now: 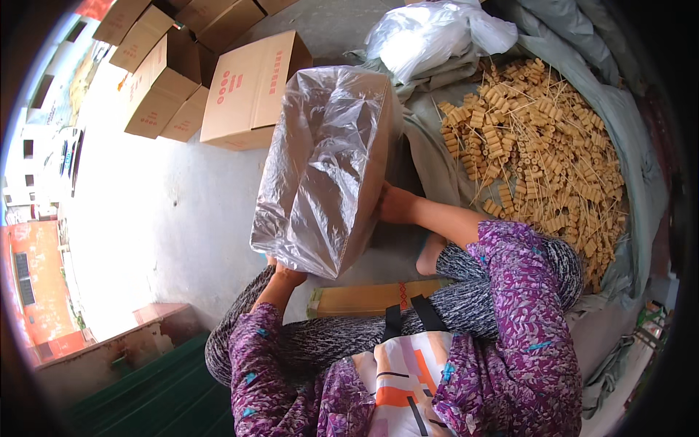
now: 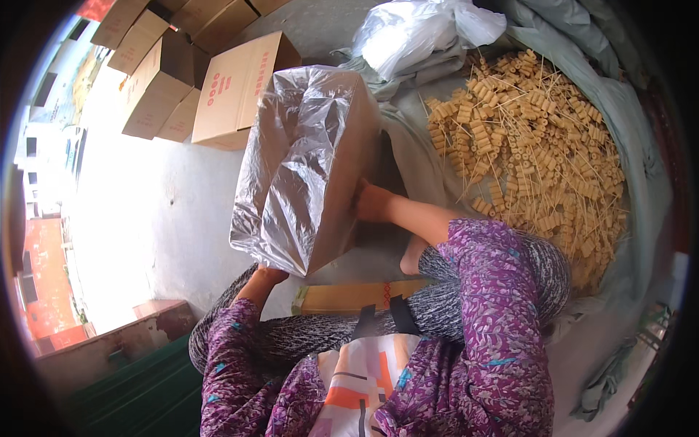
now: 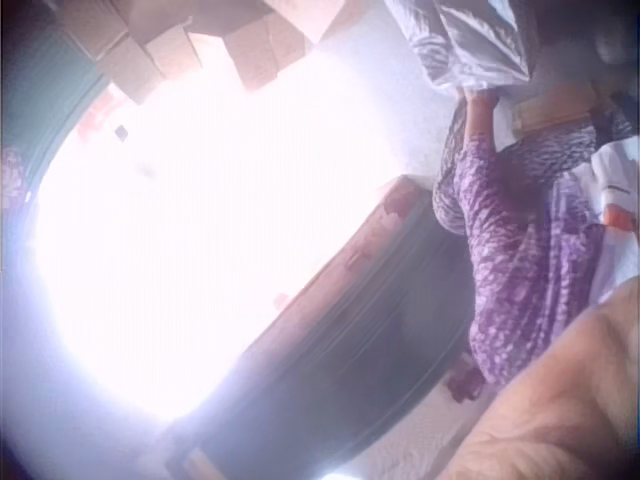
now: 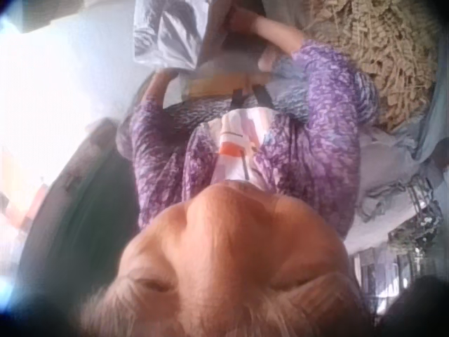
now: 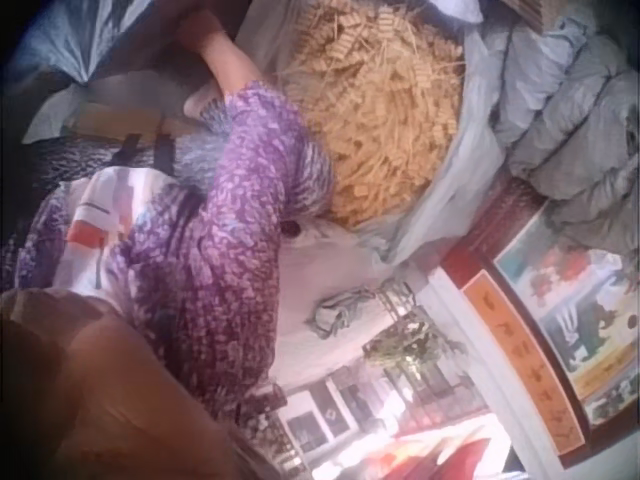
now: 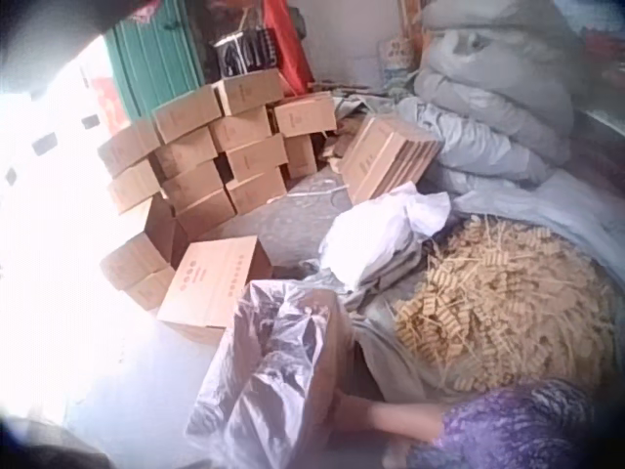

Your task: The person organizes wooden skewers with circular tokens into bundles, places the bundles into a cardboard box lined with plastic, and then prepares a new plastic bag and box to continue packing.

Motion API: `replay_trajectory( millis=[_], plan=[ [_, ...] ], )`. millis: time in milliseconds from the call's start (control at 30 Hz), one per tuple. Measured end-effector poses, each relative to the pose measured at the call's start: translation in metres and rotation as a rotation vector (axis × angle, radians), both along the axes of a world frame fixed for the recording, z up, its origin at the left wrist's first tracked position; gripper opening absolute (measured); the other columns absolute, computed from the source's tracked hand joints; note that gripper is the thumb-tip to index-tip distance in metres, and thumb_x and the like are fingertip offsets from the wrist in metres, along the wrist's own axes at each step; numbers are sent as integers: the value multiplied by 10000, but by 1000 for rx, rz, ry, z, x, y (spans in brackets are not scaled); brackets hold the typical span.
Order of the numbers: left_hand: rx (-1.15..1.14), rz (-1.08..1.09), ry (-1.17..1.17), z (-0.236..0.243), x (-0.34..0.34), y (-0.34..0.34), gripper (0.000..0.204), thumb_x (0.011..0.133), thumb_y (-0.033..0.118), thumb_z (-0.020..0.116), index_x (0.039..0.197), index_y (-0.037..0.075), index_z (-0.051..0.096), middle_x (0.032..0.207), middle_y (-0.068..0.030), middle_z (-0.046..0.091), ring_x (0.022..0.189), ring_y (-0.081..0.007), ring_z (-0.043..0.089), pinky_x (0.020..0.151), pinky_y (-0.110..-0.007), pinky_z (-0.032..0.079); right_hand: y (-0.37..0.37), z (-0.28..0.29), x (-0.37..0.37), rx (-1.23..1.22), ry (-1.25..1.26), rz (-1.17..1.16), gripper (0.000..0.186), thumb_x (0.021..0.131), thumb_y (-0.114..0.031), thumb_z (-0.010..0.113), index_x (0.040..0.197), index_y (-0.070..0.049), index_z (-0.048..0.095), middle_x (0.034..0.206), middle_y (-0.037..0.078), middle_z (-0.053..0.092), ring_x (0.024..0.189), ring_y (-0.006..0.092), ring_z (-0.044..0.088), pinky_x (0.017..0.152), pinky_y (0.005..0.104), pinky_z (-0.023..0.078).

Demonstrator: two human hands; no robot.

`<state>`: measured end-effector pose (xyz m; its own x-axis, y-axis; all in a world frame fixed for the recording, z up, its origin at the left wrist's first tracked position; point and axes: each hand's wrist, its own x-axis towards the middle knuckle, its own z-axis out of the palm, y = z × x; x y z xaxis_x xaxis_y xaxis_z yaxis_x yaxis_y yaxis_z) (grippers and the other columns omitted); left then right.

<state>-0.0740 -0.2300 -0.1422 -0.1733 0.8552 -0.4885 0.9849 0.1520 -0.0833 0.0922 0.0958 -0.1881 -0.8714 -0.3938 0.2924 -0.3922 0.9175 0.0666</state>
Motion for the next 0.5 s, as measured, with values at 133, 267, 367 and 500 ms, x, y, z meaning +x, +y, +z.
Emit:
replay_trajectory(
  millis=[133, 267, 367, 500],
  plan=[
    [157, 192, -318, 36, 18, 21, 612, 798, 356, 719, 1268, 14, 525, 1235, -167, 569, 1157, -329, 538, 1000, -461, 418, 31, 39, -5, 159, -465, -321, 172, 846, -208, 556, 933, -129, 682, 1060, 58, 673, 1142, 271, 574, 1032, 488, 401],
    [163, 487, -808, 32, -13, -7, 509, 789, 300, 720, 1221, 65, 592, 1182, -102, 630, 1119, -288, 580, 964, -451, 442, 103, 94, -21, -177, -555, -664, 158, 830, -191, 604, 948, -122, 683, 943, 129, 697, 925, 323, 673, 795, 475, 517],
    [295, 529, -839, 19, -71, -68, 460, 829, 255, 665, 1251, 86, 593, 1188, -63, 650, 1130, -262, 588, 950, -454, 447, 134, 182, -36, -601, -276, -833, 257, 858, -228, 580, 1057, -98, 677, 1045, 170, 688, 990, 352, 647, 840, 466, 506],
    [907, 1983, -981, 21, -107, -81, 495, 918, 268, 576, 1358, 55, 498, 1261, -113, 615, 1169, -277, 579, 921, -446, 466, 179, 228, -48, -725, -109, -789, 463, 889, -395, 577, 1199, -56, 628, 1111, 169, 682, 1048, 328, 639, 899, 407, 488]
  ],
)
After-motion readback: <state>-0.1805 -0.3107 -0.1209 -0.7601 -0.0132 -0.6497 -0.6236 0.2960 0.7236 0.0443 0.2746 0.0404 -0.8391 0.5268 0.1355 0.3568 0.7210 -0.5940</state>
